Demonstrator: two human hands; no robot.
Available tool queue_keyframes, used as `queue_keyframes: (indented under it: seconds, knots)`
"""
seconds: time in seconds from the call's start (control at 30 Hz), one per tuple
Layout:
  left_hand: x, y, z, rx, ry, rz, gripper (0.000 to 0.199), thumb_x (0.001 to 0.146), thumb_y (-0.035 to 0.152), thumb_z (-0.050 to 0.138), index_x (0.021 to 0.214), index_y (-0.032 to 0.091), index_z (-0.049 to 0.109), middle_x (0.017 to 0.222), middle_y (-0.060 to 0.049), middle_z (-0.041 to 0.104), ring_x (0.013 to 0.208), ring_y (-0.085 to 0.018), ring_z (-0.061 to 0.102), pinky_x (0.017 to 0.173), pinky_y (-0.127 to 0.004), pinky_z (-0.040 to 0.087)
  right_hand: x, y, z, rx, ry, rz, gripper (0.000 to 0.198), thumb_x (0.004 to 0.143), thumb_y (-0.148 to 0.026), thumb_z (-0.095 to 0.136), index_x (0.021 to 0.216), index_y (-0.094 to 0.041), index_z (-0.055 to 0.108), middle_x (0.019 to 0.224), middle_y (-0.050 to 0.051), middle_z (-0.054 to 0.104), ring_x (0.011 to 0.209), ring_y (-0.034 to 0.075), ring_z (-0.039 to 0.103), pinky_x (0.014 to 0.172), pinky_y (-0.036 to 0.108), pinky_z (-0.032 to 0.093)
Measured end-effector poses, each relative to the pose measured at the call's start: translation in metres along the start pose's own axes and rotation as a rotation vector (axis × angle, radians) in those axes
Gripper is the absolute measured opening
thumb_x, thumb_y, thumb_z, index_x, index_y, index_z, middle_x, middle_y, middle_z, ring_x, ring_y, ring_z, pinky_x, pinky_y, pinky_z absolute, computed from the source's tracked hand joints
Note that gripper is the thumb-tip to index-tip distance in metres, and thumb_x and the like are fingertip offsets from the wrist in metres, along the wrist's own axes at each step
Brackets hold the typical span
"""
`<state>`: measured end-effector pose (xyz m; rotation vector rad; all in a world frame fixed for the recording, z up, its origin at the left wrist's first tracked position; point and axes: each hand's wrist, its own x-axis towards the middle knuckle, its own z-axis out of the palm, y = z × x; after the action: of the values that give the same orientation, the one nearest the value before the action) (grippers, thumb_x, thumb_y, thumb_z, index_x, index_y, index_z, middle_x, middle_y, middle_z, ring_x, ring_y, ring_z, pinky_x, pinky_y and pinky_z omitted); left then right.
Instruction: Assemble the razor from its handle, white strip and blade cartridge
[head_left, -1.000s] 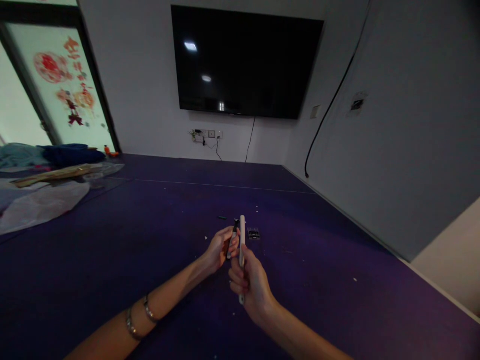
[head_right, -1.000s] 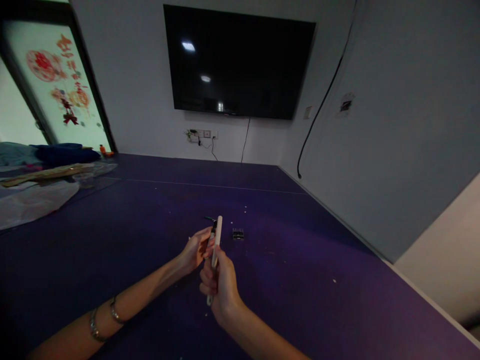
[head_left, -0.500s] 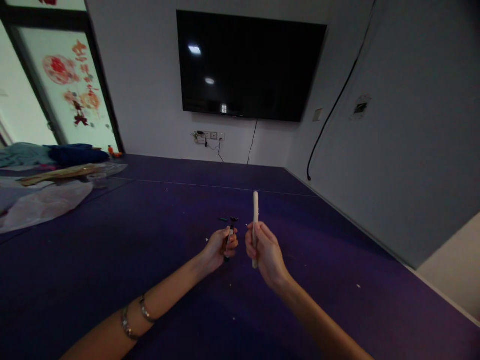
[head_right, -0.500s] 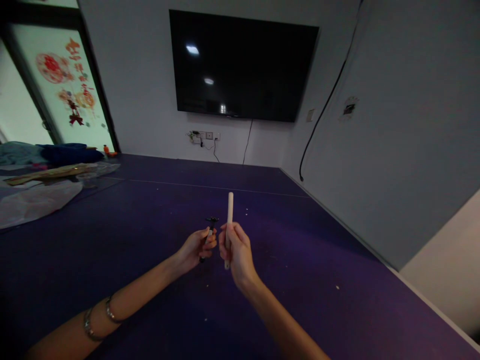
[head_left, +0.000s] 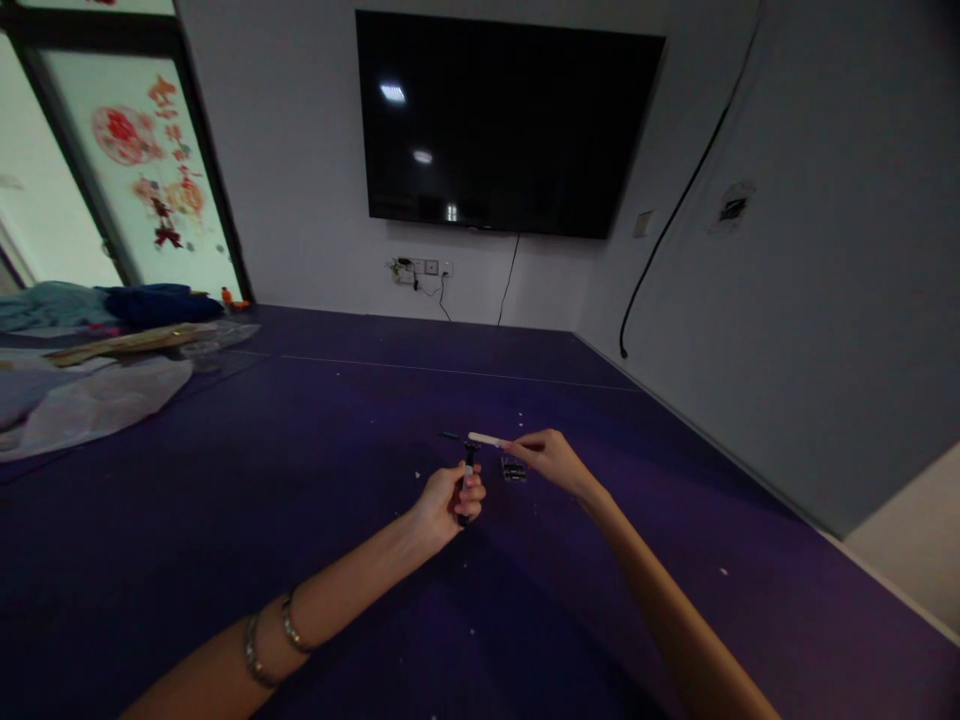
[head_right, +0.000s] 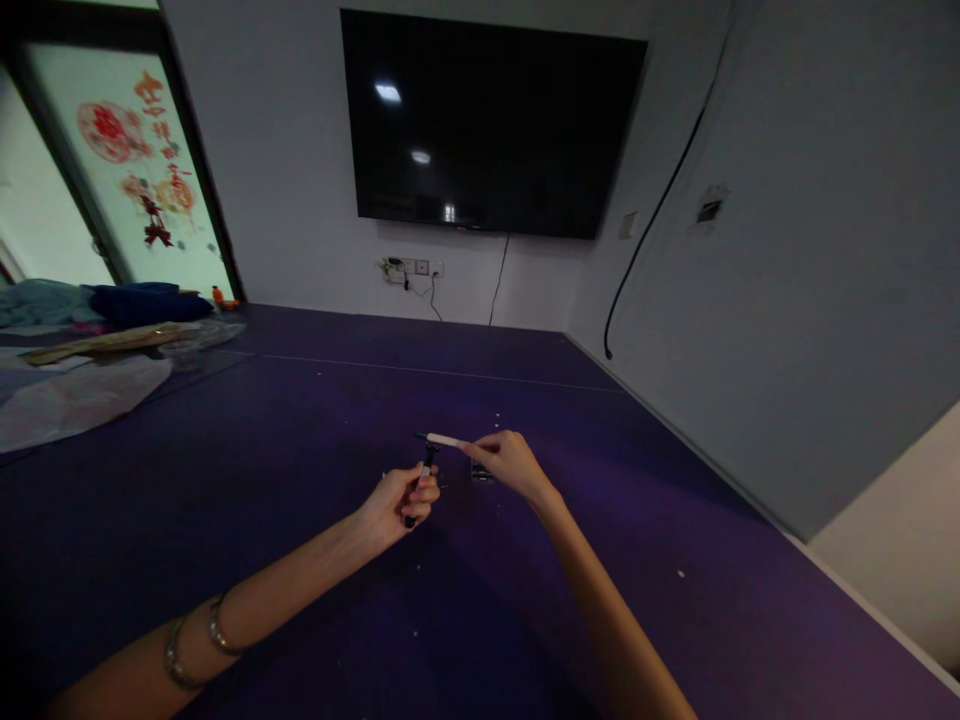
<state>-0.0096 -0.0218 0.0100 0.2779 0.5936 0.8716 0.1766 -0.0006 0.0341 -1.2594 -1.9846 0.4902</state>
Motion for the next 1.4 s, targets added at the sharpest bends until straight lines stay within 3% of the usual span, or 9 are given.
queue_keyframes:
  seconds: [0.27,0.57,0.73,0.87,1.03,1.17,1.4]
  knots:
    - [0.0,-0.007,-0.001,0.015,-0.001,-0.018,0.024,0.091,0.019,0.028,0.075,0.011,0.045,0.049,0.005,0.033,0.032,-0.002,0.028,0.029,-0.012,0.013,-0.001,0.008,0.002,-0.066,0.061,-0.016,0.035,0.074,-0.048,0.055,0.069,-0.019,0.074,0.054,0.003,0.064,0.051,0.014,0.051,0.049,0.024,0.032]
    - [0.001,-0.008,-0.002,0.028,0.018,-0.025,0.026,0.092,0.02,0.027,0.074,0.012,0.045,0.049,0.005,0.033,0.032,-0.002,0.028,0.029,-0.012,0.012,-0.003,0.007,0.004,-0.062,0.066,-0.005,0.032,0.074,-0.046,0.056,0.072,-0.021,0.075,0.06,0.003,0.068,0.055,0.016,0.057,0.051,0.024,0.034]
    - [0.003,-0.007,-0.004,0.006,-0.006,-0.005,0.023,0.091,0.018,0.029,0.075,0.012,0.045,0.049,0.005,0.033,0.032,-0.002,0.028,0.029,-0.012,0.012,-0.002,0.013,0.003,-0.034,0.01,0.004,0.035,0.075,-0.048,0.054,0.074,-0.019,0.074,0.059,0.002,0.067,0.053,0.015,0.055,0.049,0.024,0.033]
    - [0.002,-0.007,-0.005,0.002,-0.032,-0.011,0.023,0.09,0.018,0.029,0.076,0.012,0.045,0.049,0.005,0.033,0.032,-0.003,0.028,0.028,-0.012,0.012,-0.002,0.017,0.001,-0.026,0.044,0.014,0.033,0.074,-0.046,0.056,0.073,-0.019,0.075,0.06,0.003,0.066,0.053,0.014,0.053,0.049,0.024,0.033]
    - [-0.001,-0.006,0.0,0.02,-0.003,-0.002,0.025,0.091,0.019,0.028,0.075,0.012,0.045,0.049,0.005,0.033,0.032,-0.002,0.027,0.028,-0.012,0.013,-0.004,0.017,-0.002,0.022,-0.035,0.029,0.036,0.074,-0.048,0.054,0.077,-0.018,0.074,0.053,0.002,0.061,0.046,0.011,0.046,0.045,0.023,0.03]
    - [-0.003,-0.006,0.003,0.035,0.021,0.003,0.026,0.092,0.019,0.028,0.074,0.011,0.045,0.049,0.005,0.033,0.032,-0.002,0.026,0.029,-0.012,0.013,-0.006,0.017,-0.004,0.031,0.017,0.031,0.035,0.074,-0.047,0.056,0.073,-0.017,0.074,0.056,0.003,0.063,0.049,0.011,0.048,0.047,0.023,0.031]
    - [-0.002,-0.005,0.001,0.03,0.0,0.009,0.024,0.091,0.019,0.029,0.075,0.012,0.045,0.049,0.006,0.032,0.033,-0.002,0.026,0.029,-0.012,0.012,-0.006,0.016,-0.005,0.045,-0.02,0.019,0.036,0.075,-0.047,0.055,0.076,-0.016,0.074,0.057,0.003,0.062,0.05,0.012,0.048,0.048,0.024,0.031]
